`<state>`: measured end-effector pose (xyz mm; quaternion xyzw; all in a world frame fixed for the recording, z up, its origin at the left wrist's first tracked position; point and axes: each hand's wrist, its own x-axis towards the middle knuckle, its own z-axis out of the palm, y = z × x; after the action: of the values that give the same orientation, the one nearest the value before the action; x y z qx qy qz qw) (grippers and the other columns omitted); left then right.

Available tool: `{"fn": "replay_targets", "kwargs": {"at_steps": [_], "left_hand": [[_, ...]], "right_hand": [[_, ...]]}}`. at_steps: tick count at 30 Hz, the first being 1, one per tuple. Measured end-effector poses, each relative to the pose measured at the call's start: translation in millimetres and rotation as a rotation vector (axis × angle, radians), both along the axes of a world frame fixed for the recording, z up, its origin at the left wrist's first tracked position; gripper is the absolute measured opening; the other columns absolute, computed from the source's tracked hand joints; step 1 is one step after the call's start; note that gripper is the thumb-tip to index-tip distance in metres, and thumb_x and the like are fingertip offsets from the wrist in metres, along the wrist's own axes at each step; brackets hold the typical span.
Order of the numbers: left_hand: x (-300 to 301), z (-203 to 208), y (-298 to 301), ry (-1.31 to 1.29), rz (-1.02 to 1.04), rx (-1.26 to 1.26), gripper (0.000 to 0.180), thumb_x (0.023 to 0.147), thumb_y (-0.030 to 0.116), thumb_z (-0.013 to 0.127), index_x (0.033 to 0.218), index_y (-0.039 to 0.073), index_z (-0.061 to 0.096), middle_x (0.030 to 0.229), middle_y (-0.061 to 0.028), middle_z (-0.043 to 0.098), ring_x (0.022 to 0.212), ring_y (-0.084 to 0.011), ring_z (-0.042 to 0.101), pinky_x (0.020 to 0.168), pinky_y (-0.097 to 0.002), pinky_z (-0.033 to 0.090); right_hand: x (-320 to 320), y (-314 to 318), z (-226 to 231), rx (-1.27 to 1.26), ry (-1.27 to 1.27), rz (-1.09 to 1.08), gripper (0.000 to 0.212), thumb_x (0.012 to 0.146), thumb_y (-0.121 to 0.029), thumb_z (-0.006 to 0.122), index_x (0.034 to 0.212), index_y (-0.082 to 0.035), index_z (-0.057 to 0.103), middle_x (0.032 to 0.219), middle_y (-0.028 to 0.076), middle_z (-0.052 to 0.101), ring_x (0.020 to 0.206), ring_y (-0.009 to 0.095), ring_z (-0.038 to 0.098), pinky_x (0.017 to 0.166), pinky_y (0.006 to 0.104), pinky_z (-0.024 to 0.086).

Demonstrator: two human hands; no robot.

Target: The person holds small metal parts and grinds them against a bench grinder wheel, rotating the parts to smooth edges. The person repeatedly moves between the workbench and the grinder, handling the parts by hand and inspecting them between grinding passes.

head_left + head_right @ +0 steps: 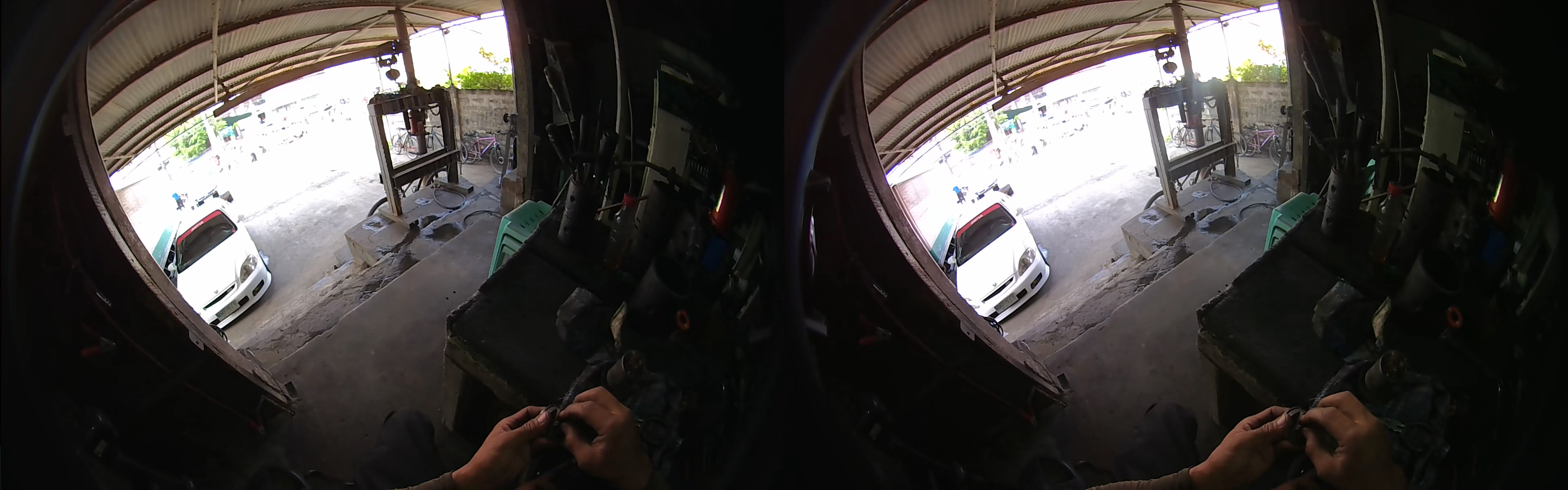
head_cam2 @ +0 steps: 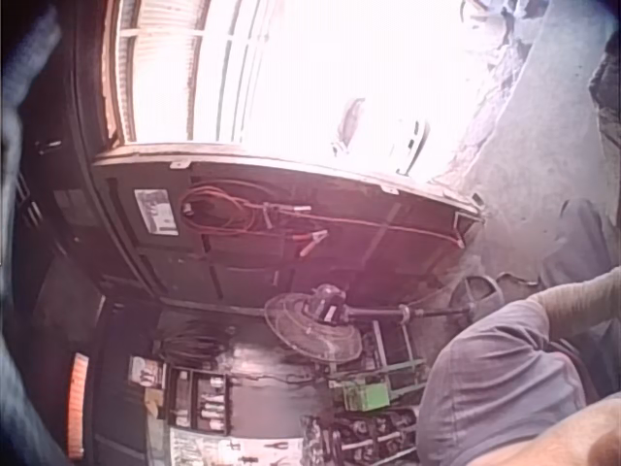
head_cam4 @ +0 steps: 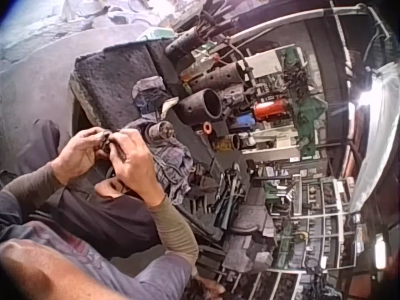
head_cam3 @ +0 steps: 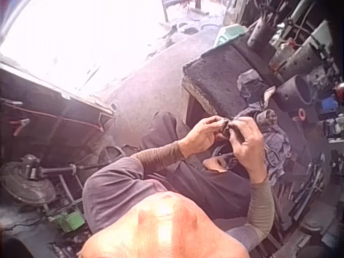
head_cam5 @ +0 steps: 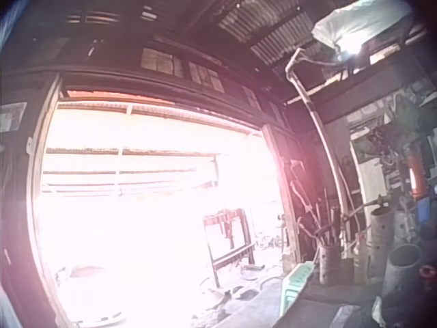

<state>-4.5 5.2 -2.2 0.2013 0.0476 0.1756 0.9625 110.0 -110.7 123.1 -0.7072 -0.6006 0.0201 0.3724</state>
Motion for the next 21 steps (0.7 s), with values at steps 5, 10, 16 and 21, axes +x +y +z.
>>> {"fn": "replay_targets", "kwargs": {"at_steps": [5, 10, 16, 21], "left_hand": [[2.3, -0.6, -1.8, 0.009, -0.002, 0.004, 0.018, 0.104, 0.017, 0.064, 0.116, 0.004, 0.066, 0.105, -0.0071, 0.073, 0.097, -0.0175, 0.072, 0.088, -0.0359, 0.059], [1.7, -0.8, -2.0, -0.015, -0.012, -0.011, 0.018, 0.104, 0.018, 0.064, 0.117, 0.004, 0.066, 0.106, -0.0069, 0.073, 0.097, -0.0177, 0.072, 0.089, -0.0361, 0.059], [0.8, -1.6, -1.4, -0.020, -0.024, -0.019, 0.018, 0.105, 0.018, 0.063, 0.116, 0.005, 0.065, 0.107, -0.0063, 0.072, 0.099, -0.0176, 0.071, 0.090, -0.0361, 0.059], [0.3, -4.6, -1.6, -0.019, -0.016, -0.022, 0.017, 0.105, 0.017, 0.063, 0.116, 0.005, 0.066, 0.108, -0.0062, 0.072, 0.100, -0.0172, 0.071, 0.090, -0.0359, 0.059]], "right_hand": [[4.5, -2.3, -10.6, -0.010, -0.022, -0.045, 0.025, 0.072, -0.001, 0.080, 0.096, -0.003, 0.072, 0.100, 0.014, 0.067, 0.088, 0.030, 0.072, 0.074, 0.0384, 0.059], [3.3, -1.6, -8.4, -0.019, -0.024, -0.047, 0.025, 0.072, 0.001, 0.079, 0.096, -0.004, 0.073, 0.101, 0.014, 0.067, 0.088, 0.031, 0.072, 0.074, 0.0386, 0.059], [1.3, -0.9, 1.2, 0.014, -0.009, 0.037, 0.020, 0.082, 0.008, 0.067, 0.101, 0.000, 0.067, 0.101, 0.016, 0.065, 0.091, 0.034, 0.067, 0.078, 0.0404, 0.054], [0.8, -1.5, 1.1, 0.006, -0.016, 0.045, 0.022, 0.081, 0.009, 0.067, 0.101, 0.000, 0.067, 0.101, 0.015, 0.065, 0.092, 0.034, 0.067, 0.079, 0.0401, 0.054]]}}
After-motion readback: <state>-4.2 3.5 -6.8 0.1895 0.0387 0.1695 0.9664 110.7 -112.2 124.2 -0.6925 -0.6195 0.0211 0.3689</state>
